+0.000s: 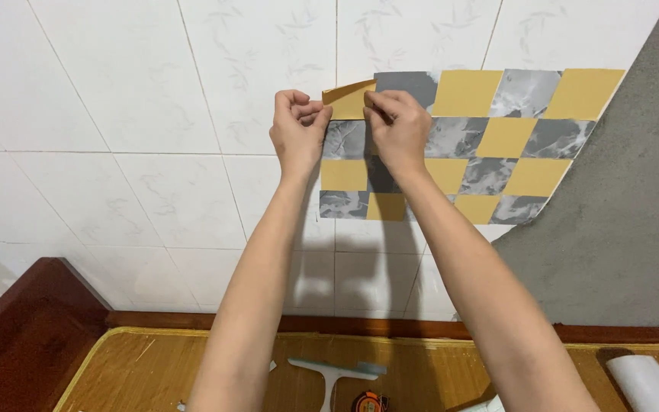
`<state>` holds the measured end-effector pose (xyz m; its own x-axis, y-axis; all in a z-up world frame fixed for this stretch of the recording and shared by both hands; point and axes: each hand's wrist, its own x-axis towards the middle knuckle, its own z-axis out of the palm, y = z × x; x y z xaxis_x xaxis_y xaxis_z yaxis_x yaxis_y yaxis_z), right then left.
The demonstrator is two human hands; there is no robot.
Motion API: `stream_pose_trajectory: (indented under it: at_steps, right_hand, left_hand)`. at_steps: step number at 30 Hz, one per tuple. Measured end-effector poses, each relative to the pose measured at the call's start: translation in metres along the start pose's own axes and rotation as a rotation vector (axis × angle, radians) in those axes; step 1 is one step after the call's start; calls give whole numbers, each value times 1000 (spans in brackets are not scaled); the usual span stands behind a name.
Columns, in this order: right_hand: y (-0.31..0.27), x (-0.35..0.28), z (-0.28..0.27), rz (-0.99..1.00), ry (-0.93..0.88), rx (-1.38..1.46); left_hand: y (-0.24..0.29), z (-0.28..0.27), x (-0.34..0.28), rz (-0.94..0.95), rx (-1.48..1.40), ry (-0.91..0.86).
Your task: Cutting and applying small squares of vinyl wrap to a tiled wall to create a checkered pattern.
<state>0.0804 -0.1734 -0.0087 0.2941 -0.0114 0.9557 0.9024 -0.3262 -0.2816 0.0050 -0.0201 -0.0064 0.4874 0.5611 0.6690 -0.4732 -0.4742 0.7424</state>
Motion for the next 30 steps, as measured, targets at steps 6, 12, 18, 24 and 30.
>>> stream_pose_trajectory:
  at_steps: [6, 12, 18, 24, 30]
  right_hand:
    - [5, -1, 5, -13, 10, -12]
    - [5, -1, 6, -52, 15, -43]
    - [7, -1, 8, -50, -1, -66]
    - [1, 0, 7, -46, 6, -51]
    - [9, -2, 11, -34, -3, -79]
  left_hand:
    - [3, 0, 0, -19, -1, 6]
    - [7, 2, -3, -34, 38, 27]
    - [8, 4, -2, -45, 44, 46]
    - [7, 2, -1, -72, 32, 44]
    - [9, 4, 0, -84, 61, 55]
